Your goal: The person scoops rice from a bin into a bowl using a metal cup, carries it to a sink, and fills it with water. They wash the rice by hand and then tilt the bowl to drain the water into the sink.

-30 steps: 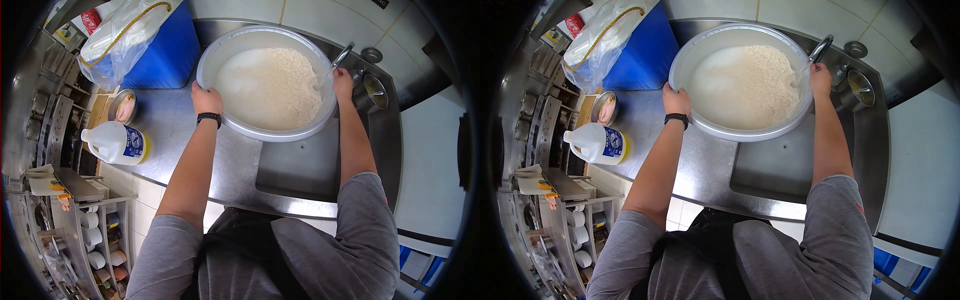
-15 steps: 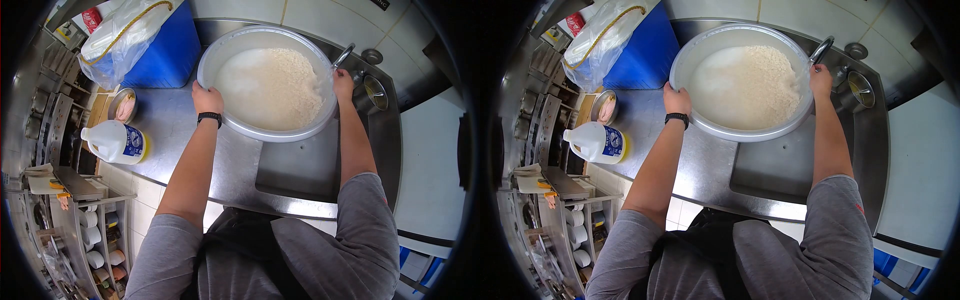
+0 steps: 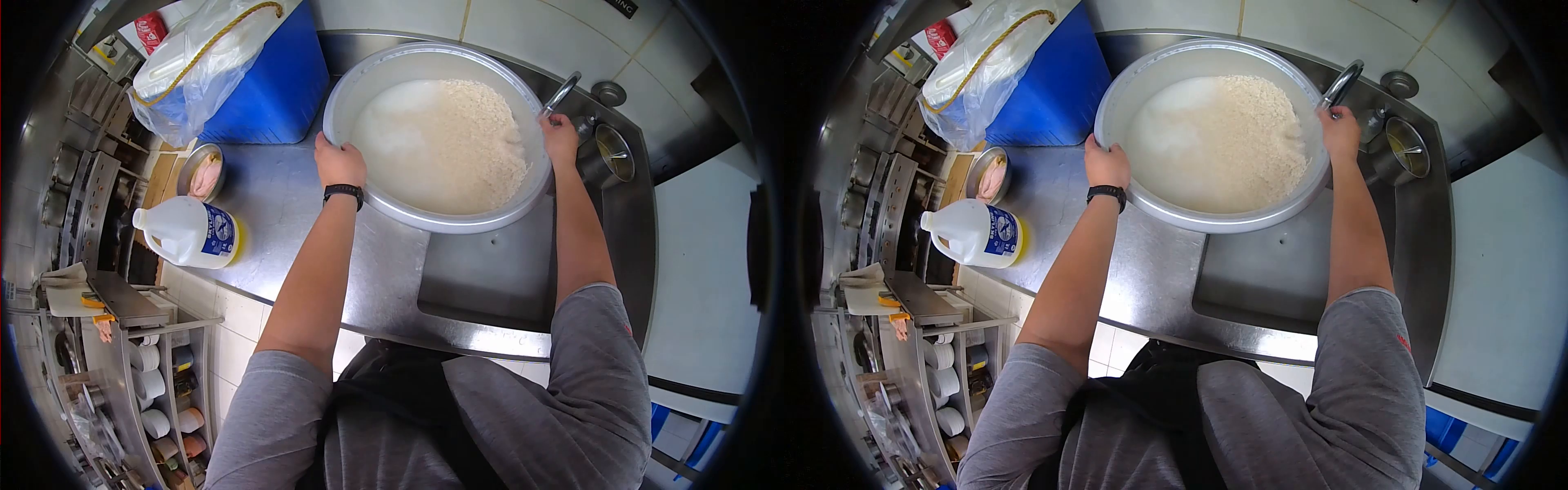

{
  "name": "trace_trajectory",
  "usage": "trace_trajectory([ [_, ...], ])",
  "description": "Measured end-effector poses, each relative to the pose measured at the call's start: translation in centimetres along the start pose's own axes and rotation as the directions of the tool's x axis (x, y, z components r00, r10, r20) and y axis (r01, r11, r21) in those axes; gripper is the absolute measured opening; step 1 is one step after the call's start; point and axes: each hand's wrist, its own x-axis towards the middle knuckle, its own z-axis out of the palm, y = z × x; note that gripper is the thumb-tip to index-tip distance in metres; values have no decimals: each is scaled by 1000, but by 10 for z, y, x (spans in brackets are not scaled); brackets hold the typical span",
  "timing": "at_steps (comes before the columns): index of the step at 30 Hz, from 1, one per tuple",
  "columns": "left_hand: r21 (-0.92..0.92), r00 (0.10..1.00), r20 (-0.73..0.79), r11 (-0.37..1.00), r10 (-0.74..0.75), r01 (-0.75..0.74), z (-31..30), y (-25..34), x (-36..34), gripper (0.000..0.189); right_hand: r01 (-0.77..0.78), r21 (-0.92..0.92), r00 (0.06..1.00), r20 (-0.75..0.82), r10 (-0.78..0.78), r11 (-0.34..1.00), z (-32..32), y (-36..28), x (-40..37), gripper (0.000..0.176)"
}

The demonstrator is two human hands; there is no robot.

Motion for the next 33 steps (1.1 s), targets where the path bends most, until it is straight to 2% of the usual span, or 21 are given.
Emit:
trace_trajectory([
  [11, -23, 999, 33, 1000, -15, 16, 1, -2, 3, 57, 15, 18, 1000, -7, -15, 1000, 6, 10, 5, 41],
  [13, -24, 1000, 28, 1000, -11, 12, 2, -3, 3, 57, 40, -32, 999, -22, -41, 999, 7, 12, 7, 38],
  [19, -4, 1000, 17, 1000, -15, 15, 0, 1, 0, 56, 41, -18, 999, -30, -42, 999, 7, 12, 7, 30],
  [33, -11, 1000, 16, 1000, -1, 1, 1, -1, 2, 57, 34, -28, 999, -34, -35, 999, 7, 12, 7, 31],
])
